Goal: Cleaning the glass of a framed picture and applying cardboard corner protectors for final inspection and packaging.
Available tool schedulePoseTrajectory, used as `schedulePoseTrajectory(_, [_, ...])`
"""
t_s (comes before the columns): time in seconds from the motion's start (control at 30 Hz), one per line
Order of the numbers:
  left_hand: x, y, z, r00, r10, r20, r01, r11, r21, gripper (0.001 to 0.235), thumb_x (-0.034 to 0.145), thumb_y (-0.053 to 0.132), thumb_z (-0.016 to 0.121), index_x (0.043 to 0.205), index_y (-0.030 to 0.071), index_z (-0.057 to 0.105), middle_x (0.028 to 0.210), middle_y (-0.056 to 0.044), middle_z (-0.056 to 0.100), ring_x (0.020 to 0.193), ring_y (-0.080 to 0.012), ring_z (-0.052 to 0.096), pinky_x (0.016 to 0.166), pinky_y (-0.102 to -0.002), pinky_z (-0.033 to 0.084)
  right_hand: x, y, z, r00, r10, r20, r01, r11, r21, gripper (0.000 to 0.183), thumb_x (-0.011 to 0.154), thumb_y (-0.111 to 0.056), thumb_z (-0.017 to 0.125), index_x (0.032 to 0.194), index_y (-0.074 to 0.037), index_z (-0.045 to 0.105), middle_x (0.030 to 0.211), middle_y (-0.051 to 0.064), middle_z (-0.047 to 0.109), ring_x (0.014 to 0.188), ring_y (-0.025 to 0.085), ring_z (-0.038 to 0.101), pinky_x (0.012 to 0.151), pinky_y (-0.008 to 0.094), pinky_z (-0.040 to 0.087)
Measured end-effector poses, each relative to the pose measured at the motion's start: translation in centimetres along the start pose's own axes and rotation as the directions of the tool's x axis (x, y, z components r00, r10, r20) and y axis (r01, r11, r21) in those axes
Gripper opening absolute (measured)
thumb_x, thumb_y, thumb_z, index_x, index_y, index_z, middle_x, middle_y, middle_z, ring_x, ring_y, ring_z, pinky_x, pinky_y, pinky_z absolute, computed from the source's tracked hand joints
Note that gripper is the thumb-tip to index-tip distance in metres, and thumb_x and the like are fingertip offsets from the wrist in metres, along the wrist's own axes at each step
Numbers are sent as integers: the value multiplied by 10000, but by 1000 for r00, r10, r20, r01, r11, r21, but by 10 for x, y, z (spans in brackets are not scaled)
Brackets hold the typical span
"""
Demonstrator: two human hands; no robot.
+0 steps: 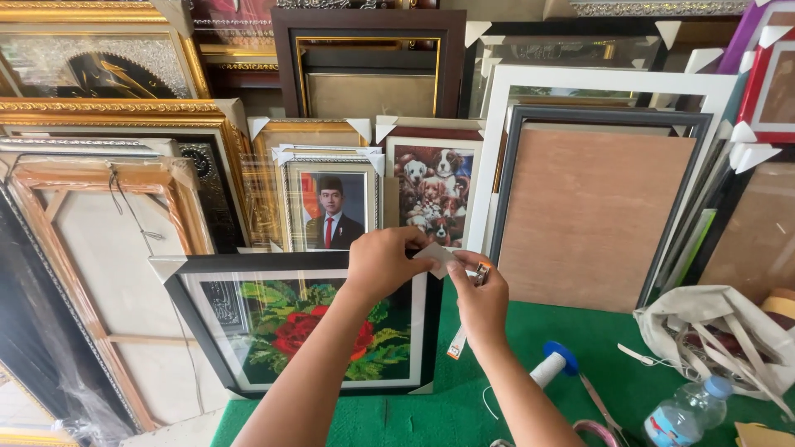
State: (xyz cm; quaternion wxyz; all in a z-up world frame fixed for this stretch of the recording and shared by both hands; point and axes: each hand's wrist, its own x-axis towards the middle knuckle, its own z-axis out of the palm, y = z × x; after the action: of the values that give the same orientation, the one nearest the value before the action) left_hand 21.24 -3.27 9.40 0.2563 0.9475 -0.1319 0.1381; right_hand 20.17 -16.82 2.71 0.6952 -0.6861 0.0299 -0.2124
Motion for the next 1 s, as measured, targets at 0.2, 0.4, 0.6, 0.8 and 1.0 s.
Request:
schedulePoseTrajectory(0.2, [14,-20,23,991,62,-121,-56,997,49,260,646,434,710,811,235,679,741,82,667,640,-132,613,450,-279,425,-25,20,4,814,-575,-79,538,799,-270,143,802,-67,568,944,-60,580,950,107,542,903,229,563,779,329,475])
schedulePoseTrajectory(0.4, [17,-21,25,990,67,-128,-64,998,30,222,665,423,692,786,237,692,729,90,667,632,-119,612,449,-260,435,-29,43,13,846,-518,124,514,734,-444,502,841,-203,520,1300,-67,367,1323,139,413,1137,270,494,801,318,505])
schedulePoseTrajectory(0.6, [10,-24,29,976,134,-173,-121,989,83,207,695,429,673,760,232,684,587,50,622,476,-155,547,385,-279,369,-25,24,9,940,-338,48,328,857,-397,414,839,-247,511,1237,-136,489,1009,26,661,500,121,541,443,297,411])
schedulePoseTrajectory(0.8, [-31,14,-15,989,147,-13,-147,989,12,294,744,296,643,1028,219,632,884,8,683,805,-257,640,667,-391,521,-18,13,2,989,-149,-3,147,976,-163,300,721,-337,716,982,-209,644,820,32,684,651,90,611,536,253,485])
schedulePoseTrajectory(1.0, [-58,27,-15,976,215,35,-218,971,103,233,815,308,553,987,176,642,870,-10,679,747,-250,640,617,-350,519,-22,16,-31,977,74,202,-68,997,-39,359,640,-279,803,893,-144,586,762,3,675,475,8,360,410,150,295])
